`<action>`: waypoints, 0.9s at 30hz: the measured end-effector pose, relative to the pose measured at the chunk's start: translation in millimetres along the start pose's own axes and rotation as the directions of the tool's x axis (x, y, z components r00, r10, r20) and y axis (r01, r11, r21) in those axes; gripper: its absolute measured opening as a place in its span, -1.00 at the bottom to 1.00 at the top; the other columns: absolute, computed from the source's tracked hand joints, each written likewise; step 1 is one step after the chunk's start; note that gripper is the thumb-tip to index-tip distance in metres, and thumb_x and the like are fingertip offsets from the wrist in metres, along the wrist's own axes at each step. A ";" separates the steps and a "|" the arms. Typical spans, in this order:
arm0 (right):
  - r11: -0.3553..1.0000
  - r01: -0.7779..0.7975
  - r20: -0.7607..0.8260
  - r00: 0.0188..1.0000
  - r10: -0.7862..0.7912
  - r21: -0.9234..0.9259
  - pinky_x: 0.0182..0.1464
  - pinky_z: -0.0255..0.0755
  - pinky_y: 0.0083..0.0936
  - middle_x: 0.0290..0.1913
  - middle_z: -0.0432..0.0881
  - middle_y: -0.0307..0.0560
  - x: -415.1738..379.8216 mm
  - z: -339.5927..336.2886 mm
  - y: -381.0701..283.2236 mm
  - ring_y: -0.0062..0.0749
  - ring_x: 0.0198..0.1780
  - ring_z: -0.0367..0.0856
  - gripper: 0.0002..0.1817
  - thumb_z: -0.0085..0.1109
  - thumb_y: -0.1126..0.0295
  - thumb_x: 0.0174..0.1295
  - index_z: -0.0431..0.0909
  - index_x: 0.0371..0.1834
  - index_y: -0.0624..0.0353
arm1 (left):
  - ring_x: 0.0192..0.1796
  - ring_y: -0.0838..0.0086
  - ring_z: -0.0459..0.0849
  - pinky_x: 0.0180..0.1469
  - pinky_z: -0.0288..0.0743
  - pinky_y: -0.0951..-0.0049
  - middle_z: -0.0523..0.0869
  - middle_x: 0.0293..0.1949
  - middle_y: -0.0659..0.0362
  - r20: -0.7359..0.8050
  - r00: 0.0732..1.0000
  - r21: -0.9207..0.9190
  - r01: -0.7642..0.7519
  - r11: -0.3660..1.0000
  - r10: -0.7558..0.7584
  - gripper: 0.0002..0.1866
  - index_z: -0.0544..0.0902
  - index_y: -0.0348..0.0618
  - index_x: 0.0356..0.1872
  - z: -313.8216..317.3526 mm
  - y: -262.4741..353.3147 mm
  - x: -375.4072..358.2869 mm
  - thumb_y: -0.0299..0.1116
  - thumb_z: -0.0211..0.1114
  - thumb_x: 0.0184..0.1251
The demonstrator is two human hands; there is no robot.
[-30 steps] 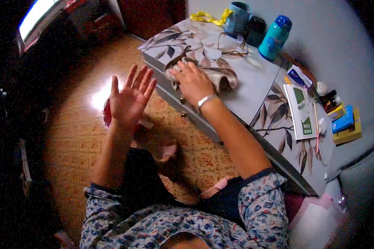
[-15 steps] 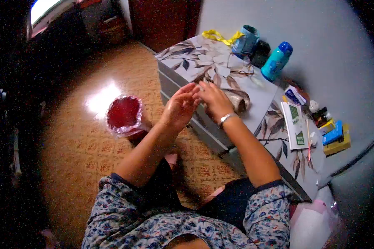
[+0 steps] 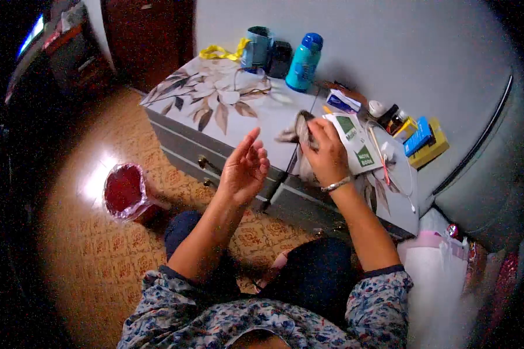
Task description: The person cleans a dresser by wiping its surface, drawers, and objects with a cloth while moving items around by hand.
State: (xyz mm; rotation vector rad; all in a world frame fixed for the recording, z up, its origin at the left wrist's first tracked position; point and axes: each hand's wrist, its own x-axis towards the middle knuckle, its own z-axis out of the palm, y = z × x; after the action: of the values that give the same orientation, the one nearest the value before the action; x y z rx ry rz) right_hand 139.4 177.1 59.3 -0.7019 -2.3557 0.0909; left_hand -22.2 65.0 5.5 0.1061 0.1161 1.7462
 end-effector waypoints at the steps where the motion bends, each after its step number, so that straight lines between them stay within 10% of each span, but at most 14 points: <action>1: 0.999 0.002 -0.013 1.000 -0.002 0.039 0.21 0.35 -0.36 0.16 0.48 0.04 6.0 -0.6 -6.7 -0.07 0.19 0.46 -0.48 0.30 0.38 0.08 0.46 0.13 0.31 | -0.28 0.54 0.63 -0.26 0.56 0.53 0.67 -0.25 0.28 -0.012 1.000 -0.027 -0.023 0.999 0.023 -0.67 0.55 -0.04 0.14 -1.9 -3.8 -1.0 -0.23 0.18 0.41; 6: 0.927 0.330 0.336 0.865 -0.373 0.178 0.35 0.23 -0.26 0.35 0.34 0.05 0.8 47.0 -0.2 -0.02 0.33 0.32 -0.46 0.22 0.19 0.18 0.42 0.24 0.06 | -0.35 0.54 0.53 -0.28 0.46 0.54 0.64 -0.29 0.23 -0.051 0.996 -0.154 -0.078 0.985 0.071 -0.65 0.57 -0.07 0.09 -3.8 1.6 -9.9 -0.12 0.16 0.41; 12: 0.918 0.304 0.447 0.805 -0.390 0.254 0.33 0.27 -0.26 0.38 0.31 -0.01 42.2 99.5 -16.5 0.05 0.28 0.35 -0.49 0.16 0.22 0.20 0.40 0.25 -0.06 | -0.34 0.52 0.48 -0.26 0.44 0.53 0.61 -0.27 0.21 0.015 0.981 -0.126 -0.188 0.974 0.192 -0.61 0.61 -0.13 0.03 -0.4 24.2 -13.7 -0.06 0.11 0.42; 27: 0.856 0.504 0.350 0.785 -0.511 0.116 0.35 0.20 -0.18 0.46 0.18 -0.12 102.7 193.3 -60.8 0.01 0.33 0.30 -0.42 0.04 0.04 0.24 0.28 0.38 -0.34 | -0.36 0.47 0.49 -0.32 0.41 0.48 0.63 -0.28 0.16 -0.009 0.962 -0.084 -0.272 0.959 0.272 -0.52 0.62 -0.15 0.04 -8.2 29.6 -5.2 0.04 0.08 0.40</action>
State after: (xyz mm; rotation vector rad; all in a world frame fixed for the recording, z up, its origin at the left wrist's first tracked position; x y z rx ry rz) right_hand -73.9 200.1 -15.4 -0.0067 -2.8243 0.0029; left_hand -51.3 54.5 1.4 0.0645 0.0260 2.0230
